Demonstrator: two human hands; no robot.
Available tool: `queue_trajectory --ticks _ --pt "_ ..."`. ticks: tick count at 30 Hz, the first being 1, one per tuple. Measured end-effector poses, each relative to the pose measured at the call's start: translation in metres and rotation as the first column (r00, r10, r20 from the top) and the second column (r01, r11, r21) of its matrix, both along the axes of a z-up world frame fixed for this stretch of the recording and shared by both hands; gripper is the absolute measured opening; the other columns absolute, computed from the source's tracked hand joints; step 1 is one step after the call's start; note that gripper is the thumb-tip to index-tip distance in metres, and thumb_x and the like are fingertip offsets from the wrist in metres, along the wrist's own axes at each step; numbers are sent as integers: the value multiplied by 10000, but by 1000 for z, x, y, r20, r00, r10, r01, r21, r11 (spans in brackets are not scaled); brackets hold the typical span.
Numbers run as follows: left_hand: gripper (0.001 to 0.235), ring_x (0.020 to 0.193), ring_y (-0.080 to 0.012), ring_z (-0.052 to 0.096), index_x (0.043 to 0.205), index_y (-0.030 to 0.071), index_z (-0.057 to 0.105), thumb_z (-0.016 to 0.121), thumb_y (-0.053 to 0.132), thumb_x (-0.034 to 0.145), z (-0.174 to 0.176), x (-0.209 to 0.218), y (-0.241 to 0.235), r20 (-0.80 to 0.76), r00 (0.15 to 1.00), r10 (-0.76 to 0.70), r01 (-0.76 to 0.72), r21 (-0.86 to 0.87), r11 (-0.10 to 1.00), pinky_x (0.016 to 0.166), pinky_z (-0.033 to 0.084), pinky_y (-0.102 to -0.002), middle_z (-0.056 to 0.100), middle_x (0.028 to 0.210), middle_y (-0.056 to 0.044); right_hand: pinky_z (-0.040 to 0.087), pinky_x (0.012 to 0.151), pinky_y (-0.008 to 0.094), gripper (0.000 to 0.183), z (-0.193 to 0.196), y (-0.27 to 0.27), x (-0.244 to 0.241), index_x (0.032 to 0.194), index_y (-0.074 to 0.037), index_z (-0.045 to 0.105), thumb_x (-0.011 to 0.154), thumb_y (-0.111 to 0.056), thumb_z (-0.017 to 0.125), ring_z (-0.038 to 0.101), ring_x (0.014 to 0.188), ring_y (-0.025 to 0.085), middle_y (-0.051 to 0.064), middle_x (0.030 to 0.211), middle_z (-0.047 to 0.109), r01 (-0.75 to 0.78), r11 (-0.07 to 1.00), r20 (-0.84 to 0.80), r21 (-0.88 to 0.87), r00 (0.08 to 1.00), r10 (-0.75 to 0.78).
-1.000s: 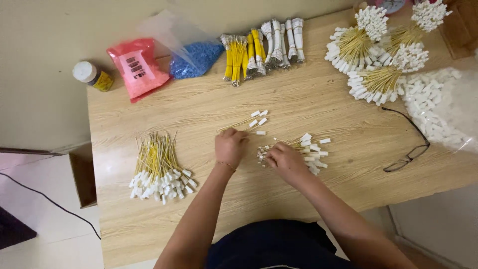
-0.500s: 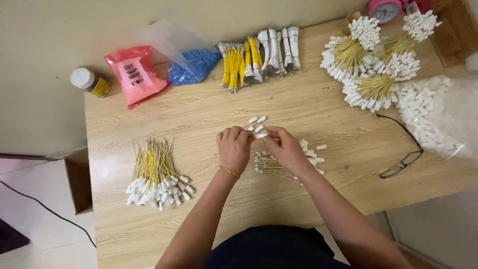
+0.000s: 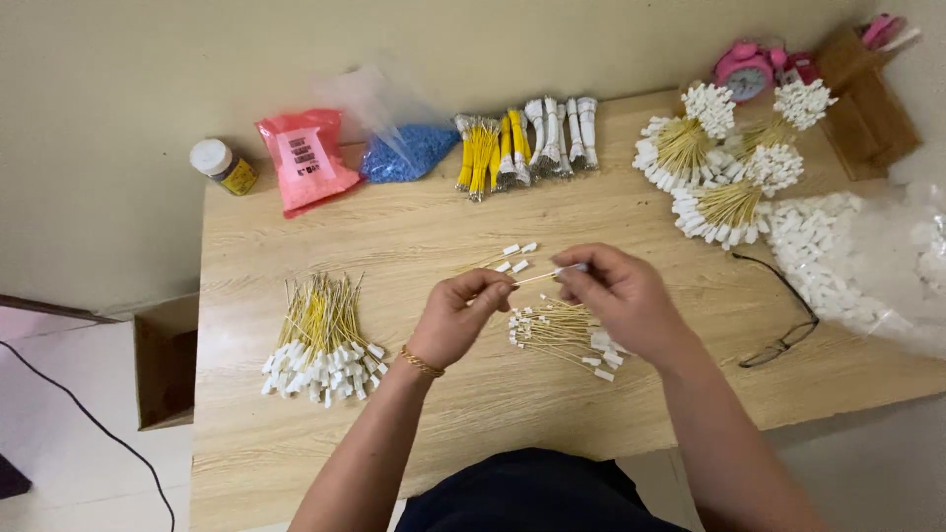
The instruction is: Assembling small white plastic connectors onto the ends of thin yellow wires on a workbench
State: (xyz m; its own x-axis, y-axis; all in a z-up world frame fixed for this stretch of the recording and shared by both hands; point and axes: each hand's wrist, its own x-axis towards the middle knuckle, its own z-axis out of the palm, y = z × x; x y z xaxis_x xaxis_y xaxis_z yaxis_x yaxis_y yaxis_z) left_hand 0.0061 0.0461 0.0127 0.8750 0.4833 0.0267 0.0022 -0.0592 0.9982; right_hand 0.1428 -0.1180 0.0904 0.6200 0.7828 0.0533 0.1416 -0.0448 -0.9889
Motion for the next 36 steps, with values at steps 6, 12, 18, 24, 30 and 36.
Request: queue_trajectory --ticks 6,12,18,24,30,36 --pt "118 748 -115 637 938 55 715 693 166 903 -17 -22 15 -28 996 89 -93 -183 979 788 501 -270 699 717 -79 578 679 271 183 -13 -16 22 1092 8 648 916 -32 618 627 684 131 90 720 642 73 997 24 -28 997 -73" --pt "130 763 -137 640 927 31 701 693 159 904 2 -22 -2 -16 998 57 -59 -152 987 781 523 -294 693 727 -84 453 980 500 218 28 8 -12 1081 -188 708 904 -297 645 539 1185 343 122 1197 586 -2 930 472 -367 861 188" --pt "159 786 -147 662 928 48 694 697 206 911 -2 -17 -3 -53 998 37 -45 -145 988 803 533 -321 708 769 -79 517 692 359 67 4 29 -28 872 -61 705 882 -127 696 630 715 214 110 720 641 -135 973 308 -187 932 189" --pt "179 772 -111 645 972 29 677 758 121 842 -40 -29 -5 -89 995 52 -77 -304 949 780 534 -268 691 783 -44 453 594 272 86 -60 31 -31 872 -34 687 888 -107 646 513 640 120 46 626 551 -74 978 -32 -194 997 69" --pt "429 979 -221 700 1144 224 656 751 429 779 -103 -66 22 -796 579 176 139 309 941 898 493 -397 754 842 19 399 521 241 94 -84 24 -22 859 -21 664 877 -113 651 488 551 109 38 577 520 42 970 -145 -240 986 -79" --pt "351 941 -248 686 986 204 683 703 499 796 -142 -78 6 -804 500 320 213 473 855 815 558 -391 669 930 -32 403 510 220 102 -79 27 -34 852 6 689 808 -76 729 513 550 103 55 608 573 9 974 -231 -227 971 -63"
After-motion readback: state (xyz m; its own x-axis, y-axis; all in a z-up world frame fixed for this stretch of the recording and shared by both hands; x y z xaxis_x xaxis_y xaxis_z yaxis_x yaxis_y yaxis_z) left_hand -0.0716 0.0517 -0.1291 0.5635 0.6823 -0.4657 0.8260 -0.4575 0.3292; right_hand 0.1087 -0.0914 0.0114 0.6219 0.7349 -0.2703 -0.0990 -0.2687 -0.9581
